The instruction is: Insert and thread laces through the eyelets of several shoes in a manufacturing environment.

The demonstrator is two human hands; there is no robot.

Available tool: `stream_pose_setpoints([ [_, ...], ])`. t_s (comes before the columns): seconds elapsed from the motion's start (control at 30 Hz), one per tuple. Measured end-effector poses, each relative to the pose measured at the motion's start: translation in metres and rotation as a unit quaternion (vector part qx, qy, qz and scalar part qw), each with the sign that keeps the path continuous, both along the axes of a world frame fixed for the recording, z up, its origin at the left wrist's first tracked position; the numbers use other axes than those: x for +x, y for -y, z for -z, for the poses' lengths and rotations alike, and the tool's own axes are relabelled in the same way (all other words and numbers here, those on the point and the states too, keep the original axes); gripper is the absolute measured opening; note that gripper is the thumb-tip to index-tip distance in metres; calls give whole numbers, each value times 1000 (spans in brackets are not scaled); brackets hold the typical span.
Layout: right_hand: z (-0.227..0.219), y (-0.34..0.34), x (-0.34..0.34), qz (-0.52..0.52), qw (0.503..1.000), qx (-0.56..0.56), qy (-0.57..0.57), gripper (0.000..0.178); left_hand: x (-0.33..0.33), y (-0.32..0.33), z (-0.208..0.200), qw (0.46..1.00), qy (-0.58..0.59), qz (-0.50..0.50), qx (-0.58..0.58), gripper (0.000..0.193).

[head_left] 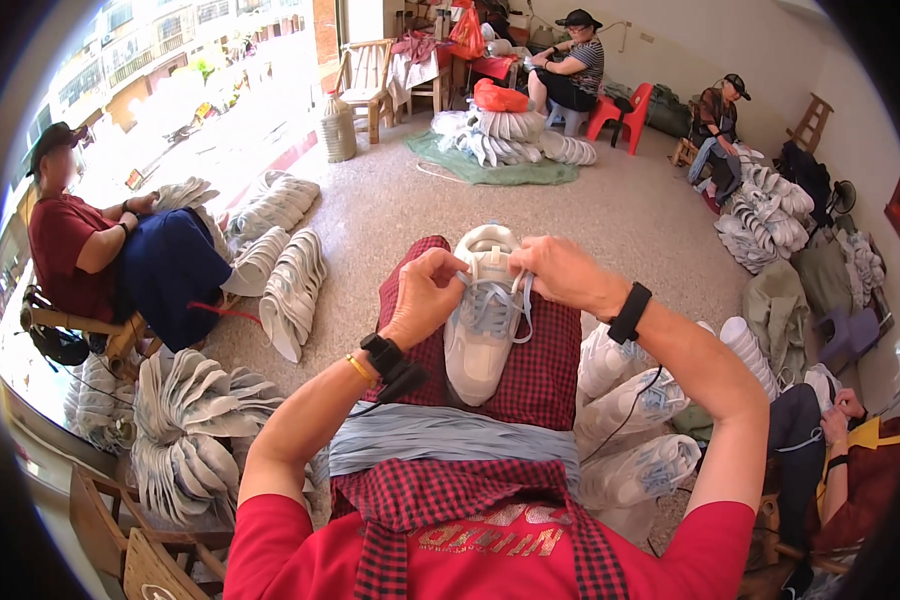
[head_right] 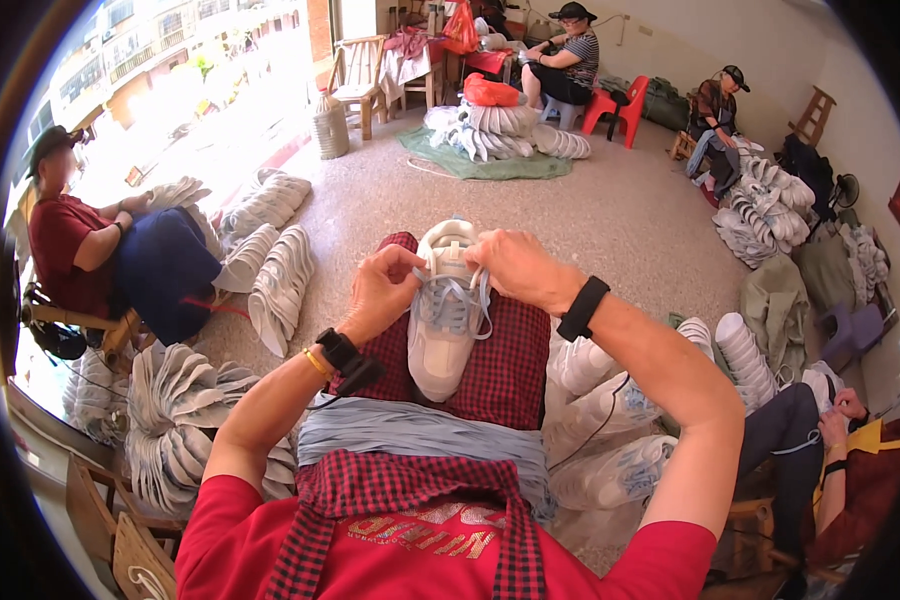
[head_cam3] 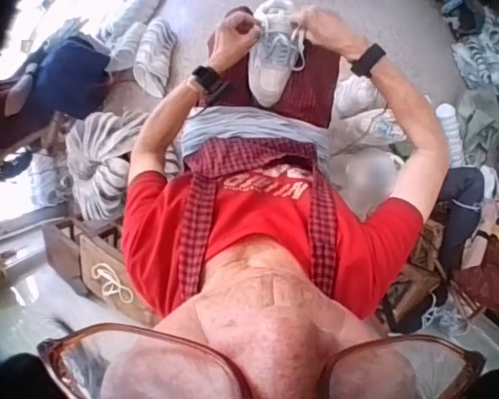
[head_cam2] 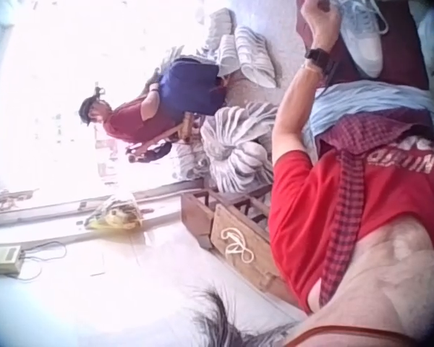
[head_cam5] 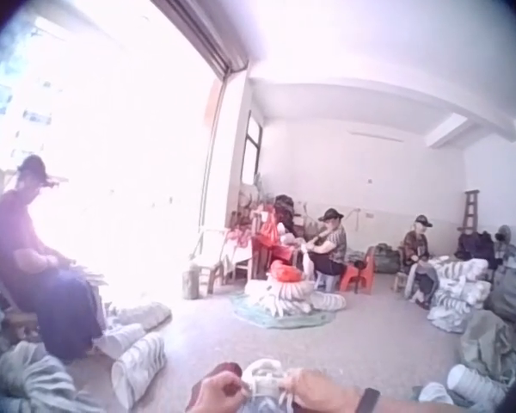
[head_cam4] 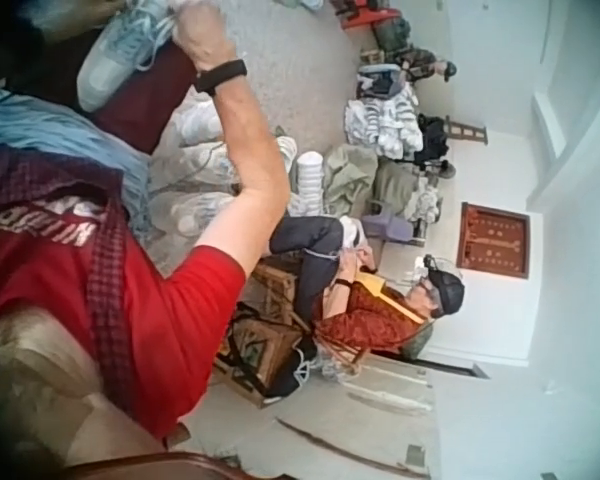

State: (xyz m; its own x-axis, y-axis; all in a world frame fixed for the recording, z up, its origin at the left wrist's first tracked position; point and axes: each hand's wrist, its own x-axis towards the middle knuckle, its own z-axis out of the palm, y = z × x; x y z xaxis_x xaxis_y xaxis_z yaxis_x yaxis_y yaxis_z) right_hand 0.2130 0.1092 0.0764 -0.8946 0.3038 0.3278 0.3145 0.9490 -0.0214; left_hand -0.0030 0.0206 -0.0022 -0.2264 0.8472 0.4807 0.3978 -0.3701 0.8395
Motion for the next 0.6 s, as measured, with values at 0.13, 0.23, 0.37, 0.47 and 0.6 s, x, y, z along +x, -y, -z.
stream_pose_setpoints([
  [0.13, -16, -8, -2, -62, 996, -8, -64, 12, 8, -3, -5, 994, -99, -12, 43, 14],
  [0.23, -27, 1, -24, -5, 981, -175, -81, 13, -12, -7, -9, 992, -14, 47, -120, 14],
  [0.37, 12, 0, -42, -52, 980, -129, -143, 12, -16, -4, -8, 968, 109, 146, -171, 16],
  [0.47, 20, 4, -47, -14, 958, -218, -183, 9, -16, -6, -1, 976, 114, 132, -132, 15],
  [0.6, 23, 6, -45, 8, 947, -256, -193, 10, -19, -11, -3, 965, 138, 186, -127, 11],
])
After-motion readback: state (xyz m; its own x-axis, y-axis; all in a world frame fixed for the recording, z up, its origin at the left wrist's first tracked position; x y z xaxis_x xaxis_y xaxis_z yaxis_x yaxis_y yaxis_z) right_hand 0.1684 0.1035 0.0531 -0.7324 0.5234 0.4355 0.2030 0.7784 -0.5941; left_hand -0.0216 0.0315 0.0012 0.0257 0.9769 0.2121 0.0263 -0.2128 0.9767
